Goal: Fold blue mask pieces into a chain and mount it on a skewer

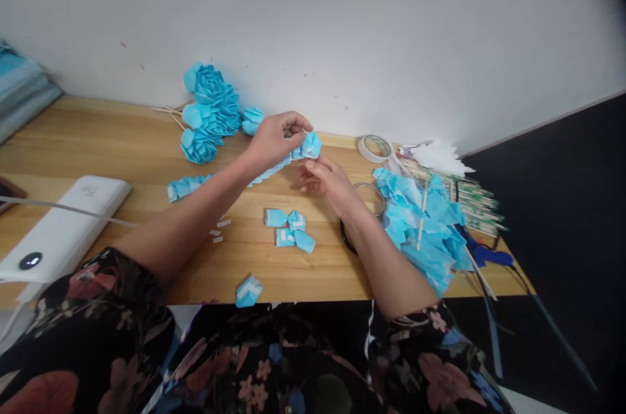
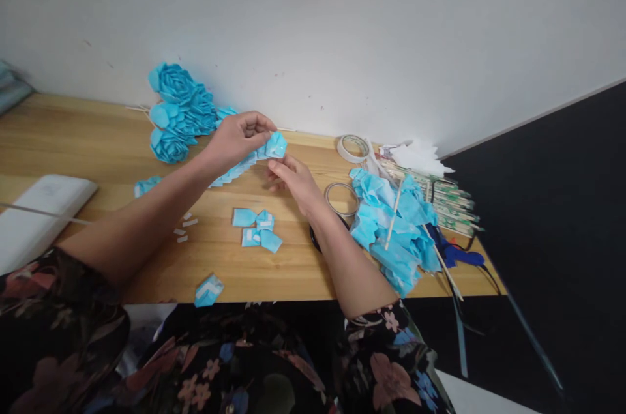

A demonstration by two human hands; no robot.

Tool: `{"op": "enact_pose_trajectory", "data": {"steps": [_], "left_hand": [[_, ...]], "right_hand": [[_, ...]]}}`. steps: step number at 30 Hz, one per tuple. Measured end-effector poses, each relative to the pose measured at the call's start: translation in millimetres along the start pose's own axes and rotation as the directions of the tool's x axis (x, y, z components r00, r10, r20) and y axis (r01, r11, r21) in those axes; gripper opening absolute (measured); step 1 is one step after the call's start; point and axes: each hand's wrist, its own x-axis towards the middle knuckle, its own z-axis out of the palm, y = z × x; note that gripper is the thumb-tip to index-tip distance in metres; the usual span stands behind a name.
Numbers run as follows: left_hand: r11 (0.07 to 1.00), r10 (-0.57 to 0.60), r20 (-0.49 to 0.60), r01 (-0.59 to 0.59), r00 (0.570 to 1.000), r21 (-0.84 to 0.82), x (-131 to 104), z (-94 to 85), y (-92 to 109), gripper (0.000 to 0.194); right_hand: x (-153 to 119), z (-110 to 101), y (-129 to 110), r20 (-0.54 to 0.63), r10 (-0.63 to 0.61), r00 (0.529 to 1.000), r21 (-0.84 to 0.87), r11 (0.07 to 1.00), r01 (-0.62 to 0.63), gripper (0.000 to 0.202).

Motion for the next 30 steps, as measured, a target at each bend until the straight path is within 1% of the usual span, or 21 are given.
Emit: {"op": "enact_pose_trajectory", "data": {"steps": [4, 7, 9, 14, 18, 24, 27, 30], "left_hand": [[0.997, 0.024, 0.006, -0.024, 1.000, 0.074, -1.8, 2.7, 3.7, 0.019], [0.995, 0.032, 0.004, -0.033, 0.999, 0.097, -3.0, 4.4, 6.2, 0.019], [0.993, 0.034, 0.002, -0.034, 0.999, 0.112, -4.0, 5.3, 7.7, 0.020], [0.990, 0.024, 0.032, -0.028, 0.999, 0.140, -6.2, 6.9, 10.1, 0.020], [0.993, 0.019, 0.053, -0.025, 0.998, 0.119, -7.0, 7.1, 9.7, 0.022], [1.000, 0.004, 0.089, -0.002, 0.996, -0.029, -7.5, 6.6, 7.8, 0.020], [0.999, 0.029, 0.069, -0.028, 0.997, -0.026, -6.0, 5.7, 4.6, 0.021], [0.997, 0.070, 0.026, -0.071, 0.997, 0.034, -4.0, 4.3, 1.2, 0.022]], "right_hand": [[1.0, 0.8, 1.9, -0.027, -0.010, 1.000, 0.034, 0.999, 0.011, 0.035], [1.8, -2.0, 2.4, -0.052, -0.021, 0.998, 0.081, 0.996, 0.025, 0.033], [2.1, -3.3, 2.9, -0.050, -0.024, 0.998, 0.099, 0.995, 0.028, 0.031], [2.9, -2.0, 5.5, -0.080, -0.005, 0.997, 0.105, 0.994, 0.014, 0.027], [3.5, 0.2, 6.3, -0.120, -0.013, 0.993, 0.095, 0.995, 0.025, 0.022], [2.8, 0.2, 2.0, -0.129, -0.055, 0.990, 0.044, 0.997, 0.061, 0.017], [1.9, -2.4, -1.0, -0.109, -0.057, 0.992, 0.043, 0.997, 0.062, 0.019], [1.1, -5.8, -3.1, -0.071, -0.040, 0.997, 0.056, 0.997, 0.044, 0.022]]}}
